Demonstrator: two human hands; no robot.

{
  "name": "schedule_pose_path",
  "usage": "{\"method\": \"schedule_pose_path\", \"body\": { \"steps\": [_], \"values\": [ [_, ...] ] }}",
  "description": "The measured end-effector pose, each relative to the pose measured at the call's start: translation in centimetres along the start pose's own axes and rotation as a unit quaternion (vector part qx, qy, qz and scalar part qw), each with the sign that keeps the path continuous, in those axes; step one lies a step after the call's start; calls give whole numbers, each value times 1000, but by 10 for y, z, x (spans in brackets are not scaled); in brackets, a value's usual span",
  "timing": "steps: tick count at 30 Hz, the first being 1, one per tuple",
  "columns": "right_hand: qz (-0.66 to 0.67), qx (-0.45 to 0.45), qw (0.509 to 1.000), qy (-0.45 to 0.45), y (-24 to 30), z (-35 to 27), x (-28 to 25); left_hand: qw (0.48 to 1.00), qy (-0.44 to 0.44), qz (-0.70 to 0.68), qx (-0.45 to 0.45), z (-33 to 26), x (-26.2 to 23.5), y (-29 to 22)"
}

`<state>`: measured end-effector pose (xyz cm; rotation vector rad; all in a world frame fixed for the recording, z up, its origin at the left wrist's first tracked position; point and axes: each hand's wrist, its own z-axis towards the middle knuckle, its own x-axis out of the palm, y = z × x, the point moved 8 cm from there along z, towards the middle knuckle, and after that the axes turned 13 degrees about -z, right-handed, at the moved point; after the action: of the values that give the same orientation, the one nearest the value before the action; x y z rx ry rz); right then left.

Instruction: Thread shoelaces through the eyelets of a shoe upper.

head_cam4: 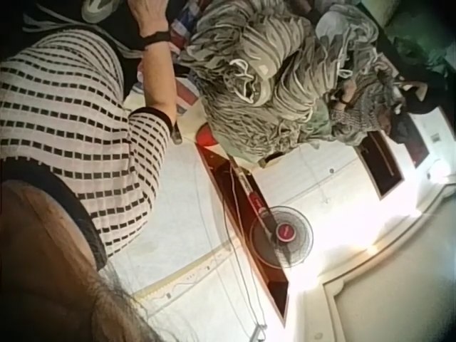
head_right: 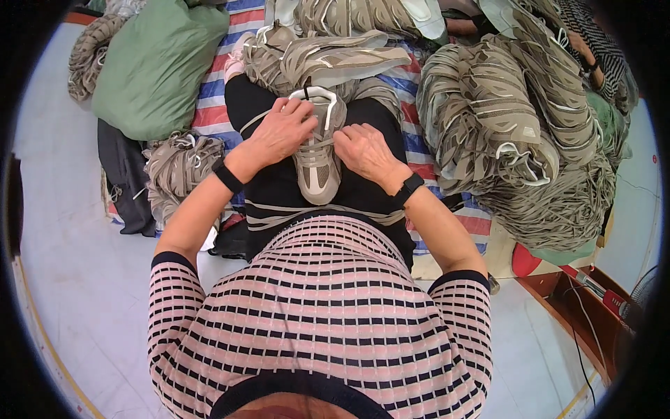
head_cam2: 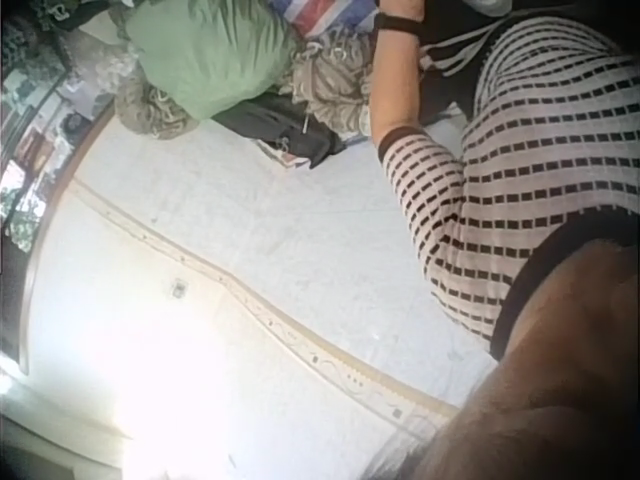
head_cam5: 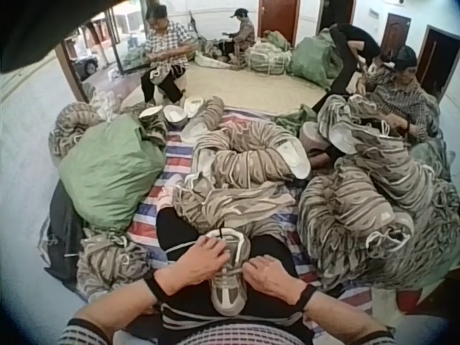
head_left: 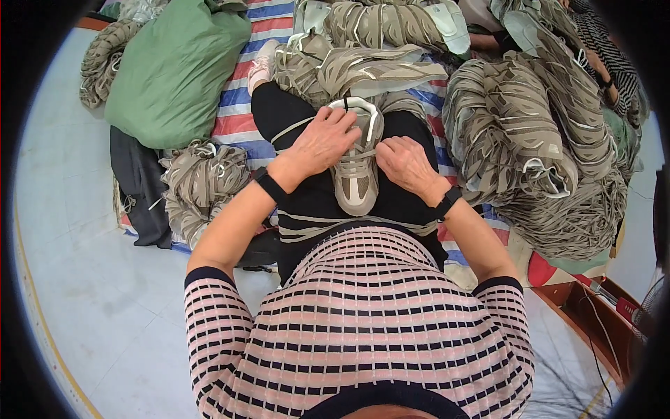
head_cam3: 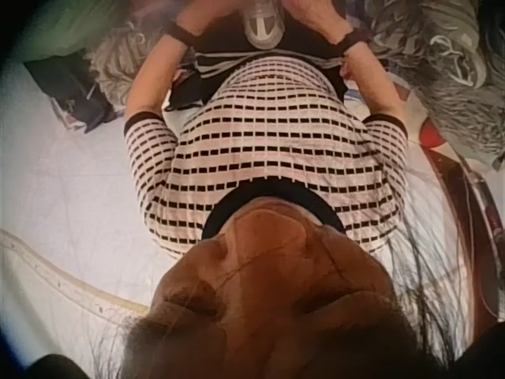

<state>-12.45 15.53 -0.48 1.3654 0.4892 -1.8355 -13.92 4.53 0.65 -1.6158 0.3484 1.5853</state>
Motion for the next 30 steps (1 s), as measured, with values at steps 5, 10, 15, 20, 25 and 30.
{"method": "schedule_pose_path", "body": {
  "steps": [5,10,15,20,25,30],
  "values": [
    [-1,-15,1000,27,5,-4,4,990,83,74,91,5,-2,4],
    [20,-23,999,33,1,-5,7,997,57,-57,22,-19,-29,47],
    [46,-1,999,-17,0,14,-17,958,6,-265,-112,-22,-27,49],
    [45,-39,998,-12,10,36,-27,927,94,-287,-222,-24,-18,49],
    [74,-37,996,39,10,35,-10,938,58,-255,-229,-32,-27,66],
    [137,23,989,43,27,37,-11,897,81,-286,-328,-61,-31,94]
  ]
}}
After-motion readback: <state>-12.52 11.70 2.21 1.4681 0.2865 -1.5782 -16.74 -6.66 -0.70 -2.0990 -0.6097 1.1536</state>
